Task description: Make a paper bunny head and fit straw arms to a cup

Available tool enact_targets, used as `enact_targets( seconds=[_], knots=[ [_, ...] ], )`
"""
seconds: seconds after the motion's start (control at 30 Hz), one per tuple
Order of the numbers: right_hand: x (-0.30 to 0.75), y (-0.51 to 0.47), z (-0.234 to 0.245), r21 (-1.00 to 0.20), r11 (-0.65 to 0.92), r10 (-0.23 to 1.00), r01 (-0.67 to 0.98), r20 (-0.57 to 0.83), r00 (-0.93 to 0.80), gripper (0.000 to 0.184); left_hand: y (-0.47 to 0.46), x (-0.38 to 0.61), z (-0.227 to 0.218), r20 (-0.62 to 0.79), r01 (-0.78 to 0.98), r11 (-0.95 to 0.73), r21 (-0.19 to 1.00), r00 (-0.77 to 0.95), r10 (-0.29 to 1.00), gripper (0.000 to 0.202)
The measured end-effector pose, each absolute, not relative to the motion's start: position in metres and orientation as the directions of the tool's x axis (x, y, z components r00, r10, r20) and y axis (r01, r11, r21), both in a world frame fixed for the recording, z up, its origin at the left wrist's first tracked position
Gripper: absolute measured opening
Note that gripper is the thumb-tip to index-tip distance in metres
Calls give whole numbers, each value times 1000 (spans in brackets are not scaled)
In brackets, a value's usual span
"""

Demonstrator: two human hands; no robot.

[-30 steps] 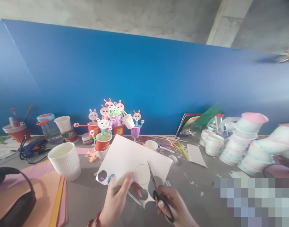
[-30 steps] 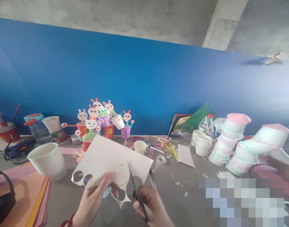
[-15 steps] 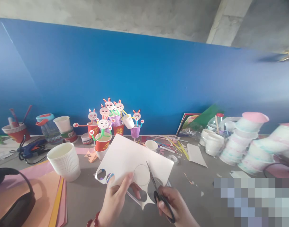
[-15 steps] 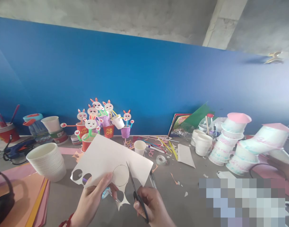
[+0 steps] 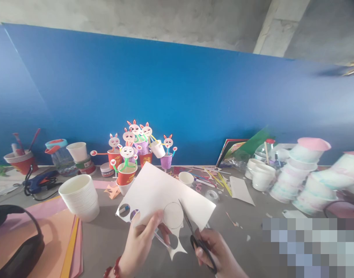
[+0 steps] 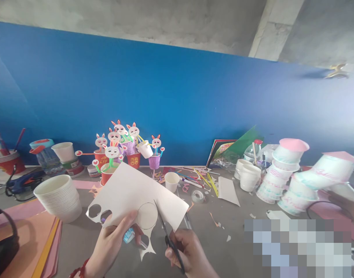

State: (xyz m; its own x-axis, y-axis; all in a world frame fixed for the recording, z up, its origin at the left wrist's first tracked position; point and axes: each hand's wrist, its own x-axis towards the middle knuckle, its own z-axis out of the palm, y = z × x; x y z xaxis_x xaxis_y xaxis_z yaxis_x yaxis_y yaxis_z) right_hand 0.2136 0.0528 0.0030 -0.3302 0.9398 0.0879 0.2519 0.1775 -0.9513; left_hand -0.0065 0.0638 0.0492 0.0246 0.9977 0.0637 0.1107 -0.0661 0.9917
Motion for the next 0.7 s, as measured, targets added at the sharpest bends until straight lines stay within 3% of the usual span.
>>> enact_targets(
  seconds=[0.5,0.7],
  knots=[
    [212,54,1,-991,84,925,104,39,-377,66,66,-5,51,126,-27,-123,992,163,979,54],
    [210,53,7,-993,103,925,66,71,-375,65,67,-6,52,96,-67,-87,994,143,985,47]
  ],
)
